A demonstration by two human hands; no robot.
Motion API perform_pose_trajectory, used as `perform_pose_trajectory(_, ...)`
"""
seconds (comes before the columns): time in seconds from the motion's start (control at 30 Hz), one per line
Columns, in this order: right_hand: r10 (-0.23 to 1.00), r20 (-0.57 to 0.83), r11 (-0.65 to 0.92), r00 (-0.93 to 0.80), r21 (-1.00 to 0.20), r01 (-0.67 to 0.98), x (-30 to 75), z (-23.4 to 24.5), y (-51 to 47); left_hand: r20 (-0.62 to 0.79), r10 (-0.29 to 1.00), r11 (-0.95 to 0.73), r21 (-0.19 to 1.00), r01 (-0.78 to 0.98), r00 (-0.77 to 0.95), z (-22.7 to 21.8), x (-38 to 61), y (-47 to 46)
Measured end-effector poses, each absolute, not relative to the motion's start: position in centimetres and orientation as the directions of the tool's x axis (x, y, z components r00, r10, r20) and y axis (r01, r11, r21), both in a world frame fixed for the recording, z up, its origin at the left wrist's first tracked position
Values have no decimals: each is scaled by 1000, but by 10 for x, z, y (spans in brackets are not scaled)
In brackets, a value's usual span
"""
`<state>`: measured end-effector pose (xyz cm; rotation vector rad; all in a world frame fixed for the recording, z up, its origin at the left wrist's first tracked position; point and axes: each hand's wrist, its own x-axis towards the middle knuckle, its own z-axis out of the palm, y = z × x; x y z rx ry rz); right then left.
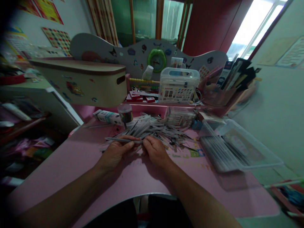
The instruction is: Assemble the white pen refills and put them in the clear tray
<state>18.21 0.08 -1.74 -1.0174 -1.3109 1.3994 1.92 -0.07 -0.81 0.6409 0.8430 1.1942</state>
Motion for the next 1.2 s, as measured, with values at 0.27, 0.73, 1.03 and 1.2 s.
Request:
perform_pose_trajectory(0.27, 970, -35, -101, -241, -959, -265, 180, -19, -1, -234, 961, 278, 804, -525, 149, -7, 19, -1)
perform_pose_trajectory(0.73, 967, 51, 17, -250, -991, -135, 184, -23, 6, -228, 960, 280, 799, -532, 163, -3, 19, -2)
perform_pose_trajectory(1.03, 962, 37, 13, -270, -996, -90, 184, -17, 5, -226, 961, 276, 801, -531, 158, -4, 20, -2)
perform_pose_trajectory(1.2, 965, 47, 30, -259, -997, -69, 185, -21, 6, -225, 962, 273, 814, -512, 155, -6, 20, -2)
